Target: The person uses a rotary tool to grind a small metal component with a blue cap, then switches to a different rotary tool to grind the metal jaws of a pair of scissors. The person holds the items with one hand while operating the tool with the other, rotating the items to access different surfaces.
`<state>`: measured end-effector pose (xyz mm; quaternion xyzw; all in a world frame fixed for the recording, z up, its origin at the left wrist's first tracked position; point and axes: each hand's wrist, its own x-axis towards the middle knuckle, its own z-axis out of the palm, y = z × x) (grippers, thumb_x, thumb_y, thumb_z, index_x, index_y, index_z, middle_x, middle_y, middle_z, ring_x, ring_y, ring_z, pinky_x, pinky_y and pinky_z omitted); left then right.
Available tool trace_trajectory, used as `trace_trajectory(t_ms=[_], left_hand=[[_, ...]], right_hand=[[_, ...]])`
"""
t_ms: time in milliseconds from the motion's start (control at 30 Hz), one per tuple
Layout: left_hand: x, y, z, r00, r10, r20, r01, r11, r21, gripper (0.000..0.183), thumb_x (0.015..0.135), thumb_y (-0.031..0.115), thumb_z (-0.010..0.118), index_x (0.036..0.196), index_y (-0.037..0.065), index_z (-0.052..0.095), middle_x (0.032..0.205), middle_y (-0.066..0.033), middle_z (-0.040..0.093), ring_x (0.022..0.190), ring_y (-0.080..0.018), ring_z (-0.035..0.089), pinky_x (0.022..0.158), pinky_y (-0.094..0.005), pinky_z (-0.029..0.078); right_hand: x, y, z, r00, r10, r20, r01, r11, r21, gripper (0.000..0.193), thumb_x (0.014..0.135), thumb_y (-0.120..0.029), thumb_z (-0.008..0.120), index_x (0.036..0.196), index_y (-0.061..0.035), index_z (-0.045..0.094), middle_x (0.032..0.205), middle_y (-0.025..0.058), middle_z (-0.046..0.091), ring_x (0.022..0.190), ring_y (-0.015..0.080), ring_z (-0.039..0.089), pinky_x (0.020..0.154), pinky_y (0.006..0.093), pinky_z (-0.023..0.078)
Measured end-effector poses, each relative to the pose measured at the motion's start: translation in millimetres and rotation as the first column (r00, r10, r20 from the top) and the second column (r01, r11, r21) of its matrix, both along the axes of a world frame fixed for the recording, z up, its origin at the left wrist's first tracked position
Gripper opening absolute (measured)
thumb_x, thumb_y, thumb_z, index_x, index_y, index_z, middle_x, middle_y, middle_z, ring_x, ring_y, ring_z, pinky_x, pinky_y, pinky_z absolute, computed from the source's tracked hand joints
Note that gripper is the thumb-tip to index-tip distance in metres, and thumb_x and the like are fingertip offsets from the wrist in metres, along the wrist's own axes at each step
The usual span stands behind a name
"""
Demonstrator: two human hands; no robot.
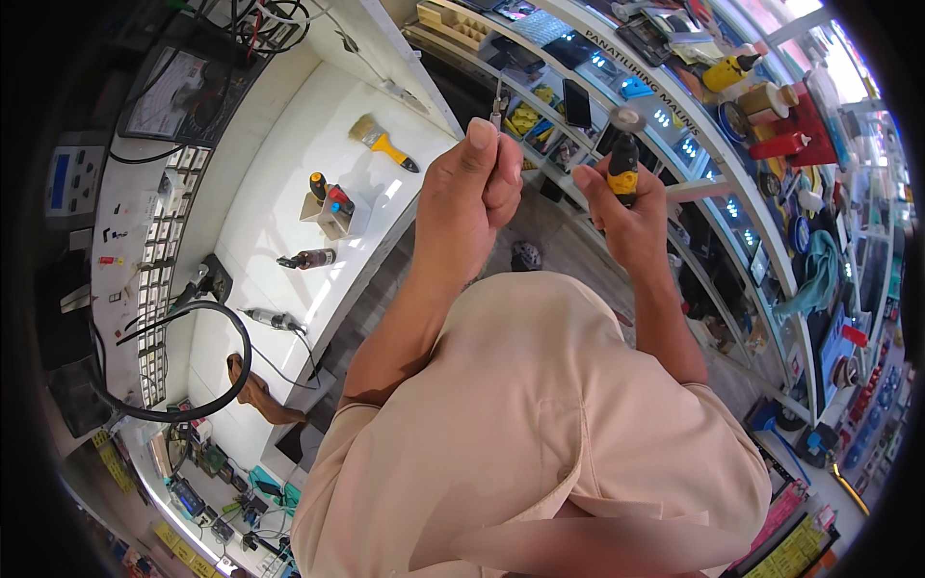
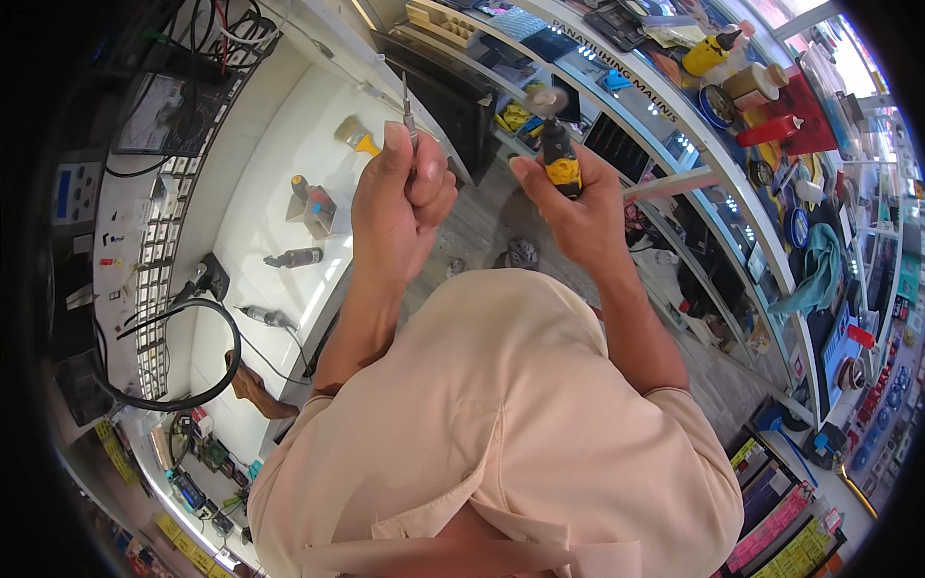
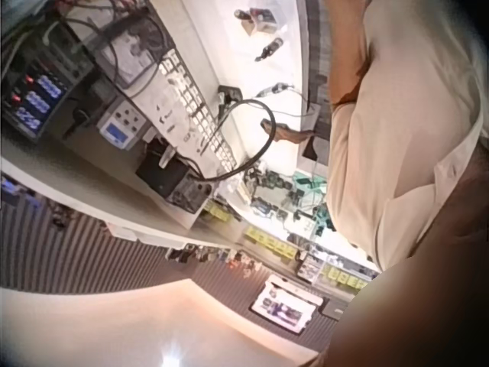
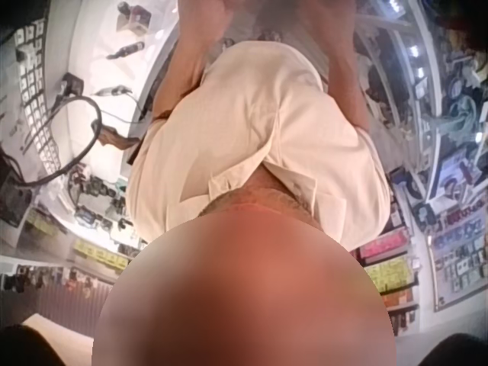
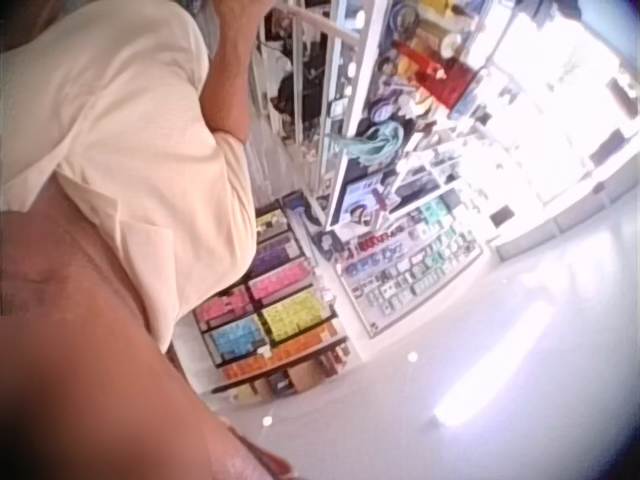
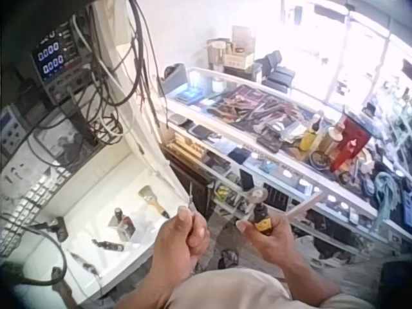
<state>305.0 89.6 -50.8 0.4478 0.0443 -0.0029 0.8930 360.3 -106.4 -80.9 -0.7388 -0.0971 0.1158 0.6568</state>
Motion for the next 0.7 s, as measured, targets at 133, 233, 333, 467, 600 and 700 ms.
trace_trajectory(t_ms=[133,233,333,467,600,700], left_hand=[[0,-1,6,0.998,-0.064,-0.010,0.064,0.997,-0.033,0.051,0.109,0.044,0.049,0.130,-0.002,0.057,0.069,0.0060,0.033,0.054,-0.0049,0.024,0.051,-0.0231,0.023],[-4,-10,7,0.999,0.020,0.033,-0.021,0.999,0.032,0.052,0.108,0.041,0.051,0.135,-0.003,0.054,0.078,0.0036,0.039,0.057,-0.0050,0.028,0.054,-0.0214,0.027],[-5,-12,4,0.997,0.043,0.071,-0.052,0.990,0.133,0.049,0.108,0.040,0.051,0.132,-0.003,0.055,0.082,0.0034,0.039,0.060,-0.0048,0.029,0.057,-0.0203,0.028],[-9,-4,-2,0.997,0.061,0.054,-0.072,0.970,0.233,0.046,0.108,0.044,0.050,0.122,0.001,0.059,0.076,0.0064,0.035,0.062,-0.0042,0.028,0.057,-0.0206,0.026],[-9,3,-1,0.996,0.077,0.033,-0.082,0.979,0.188,0.046,0.107,0.048,0.051,0.113,0.004,0.062,0.070,0.0081,0.032,0.061,-0.0034,0.027,0.056,-0.0215,0.023],[-7,4,8,0.999,0.050,0.010,-0.051,0.994,0.092,0.050,0.107,0.047,0.052,0.123,0.000,0.060,0.073,0.0063,0.036,0.062,-0.0037,0.029,0.057,-0.0210,0.027]], right_hand=[[1,0,1,1.000,0.001,-0.005,-0.001,1.000,0.009,0.025,0.094,-0.022,0.078,0.082,-0.0080,0.061,0.065,-0.0080,0.052,0.057,0.0021,0.046,0.053,0.0230,0.036],[1,0,1,1.000,0.012,0.003,-0.012,1.000,0.011,0.025,0.094,-0.023,0.078,0.082,-0.0083,0.061,0.065,-0.0081,0.053,0.057,0.0020,0.046,0.053,0.0232,0.036],[1,1,1,1.000,0.018,-0.003,-0.018,1.000,-0.010,0.026,0.094,-0.025,0.078,0.083,-0.0086,0.061,0.065,-0.0081,0.053,0.058,0.0020,0.047,0.053,0.0230,0.037],[0,2,2,1.000,0.017,-0.010,-0.017,1.000,-0.005,0.025,0.094,-0.025,0.078,0.084,-0.0088,0.062,0.065,-0.0080,0.053,0.058,0.0018,0.047,0.053,0.0222,0.037],[0,4,2,1.000,0.026,0.004,-0.026,1.000,0.012,0.025,0.094,-0.026,0.078,0.085,-0.0087,0.062,0.065,-0.0082,0.053,0.058,0.0017,0.047,0.053,0.0215,0.037],[0,4,2,0.999,0.038,-0.004,-0.038,0.999,0.012,0.025,0.094,-0.026,0.078,0.086,-0.0088,0.061,0.065,-0.0083,0.053,0.058,0.0016,0.048,0.053,0.0215,0.037]])
